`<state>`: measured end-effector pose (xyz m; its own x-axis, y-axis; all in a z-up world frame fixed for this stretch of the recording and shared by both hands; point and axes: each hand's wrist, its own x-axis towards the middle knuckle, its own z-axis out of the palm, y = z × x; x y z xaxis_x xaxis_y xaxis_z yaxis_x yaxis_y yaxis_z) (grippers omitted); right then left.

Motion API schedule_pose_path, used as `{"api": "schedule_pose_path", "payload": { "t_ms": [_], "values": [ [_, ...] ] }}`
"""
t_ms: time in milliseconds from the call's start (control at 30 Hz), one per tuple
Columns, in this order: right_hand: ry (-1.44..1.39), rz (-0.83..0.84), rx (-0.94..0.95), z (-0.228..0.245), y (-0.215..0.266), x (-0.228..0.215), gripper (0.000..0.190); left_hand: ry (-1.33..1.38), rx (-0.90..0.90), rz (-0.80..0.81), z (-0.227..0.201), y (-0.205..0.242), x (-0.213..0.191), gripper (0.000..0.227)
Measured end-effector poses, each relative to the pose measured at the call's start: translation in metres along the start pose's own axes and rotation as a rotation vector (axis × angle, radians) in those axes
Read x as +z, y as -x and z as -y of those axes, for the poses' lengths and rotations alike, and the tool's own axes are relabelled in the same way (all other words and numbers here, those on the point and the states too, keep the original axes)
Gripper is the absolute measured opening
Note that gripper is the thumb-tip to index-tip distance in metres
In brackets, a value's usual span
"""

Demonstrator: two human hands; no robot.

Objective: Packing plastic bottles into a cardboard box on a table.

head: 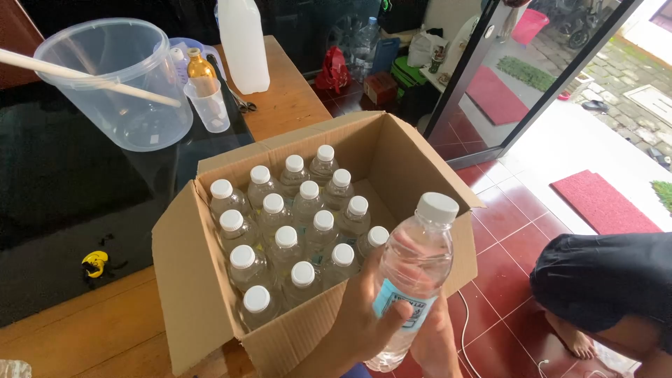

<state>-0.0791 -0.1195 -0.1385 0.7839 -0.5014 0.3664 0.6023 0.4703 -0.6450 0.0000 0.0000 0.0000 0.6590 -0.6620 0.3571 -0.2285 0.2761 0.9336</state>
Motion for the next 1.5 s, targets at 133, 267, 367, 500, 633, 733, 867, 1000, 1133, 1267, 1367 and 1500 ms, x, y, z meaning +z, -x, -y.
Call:
{"api": "schedule_pose_path", "payload": {
  "t_ms": [133,267,367,500,633,733,867,1000,1133,1267,1367,1500],
  "values": [
    [0.144,-0.136,0.027,-0.006,0.008,-0.001,0.070,-0.062,0.084,-0.069,-0.002,0.004,0.005,0.070],
    [0.301,-0.213,0.027,0.015,-0.012,0.039,0.054,0.005,0.220,-0.027,-0.010,0.002,0.005,0.068],
    [0.404,-0.136,0.004,0.032,-0.025,0.064,0.065,0.121,0.201,-0.005,-0.015,0.000,0.007,0.066],
    [0.277,-0.406,0.185,0.035,-0.029,0.053,0.080,0.337,0.142,0.026,-0.027,-0.004,0.009,0.074],
    [0.796,-0.063,-0.103,0.058,-0.057,0.074,0.071,0.238,0.251,0.071,-0.045,-0.014,-0.004,0.084],
    [0.838,0.012,-0.146,0.075,-0.092,0.094,0.072,-0.297,0.356,0.018,-0.062,-0.031,-0.015,0.081],
    [0.953,0.138,-0.323,0.103,-0.151,0.123,0.077,-0.127,0.381,0.141,-0.087,-0.073,-0.026,0.079],
    [1.064,0.242,-0.502,0.128,-0.189,0.145,0.083,-0.044,0.325,0.094,-0.083,-0.114,-0.032,0.083],
    [1.123,0.324,-0.619,0.146,-0.218,0.163,0.087,-0.075,0.363,0.037,-0.043,-0.161,-0.040,0.085],
    [1.399,0.340,-0.451,0.149,-0.254,0.162,0.035,-0.140,0.446,0.094,-0.001,-0.192,-0.054,0.083],
    [1.533,0.404,-0.428,0.138,-0.281,0.155,0.039,-0.115,0.400,0.125,0.031,-0.210,-0.064,0.086],
    [1.701,0.298,-0.238,0.109,-0.304,0.141,0.041,-0.236,0.297,0.187,0.074,-0.226,-0.085,0.085]
  ]
}}
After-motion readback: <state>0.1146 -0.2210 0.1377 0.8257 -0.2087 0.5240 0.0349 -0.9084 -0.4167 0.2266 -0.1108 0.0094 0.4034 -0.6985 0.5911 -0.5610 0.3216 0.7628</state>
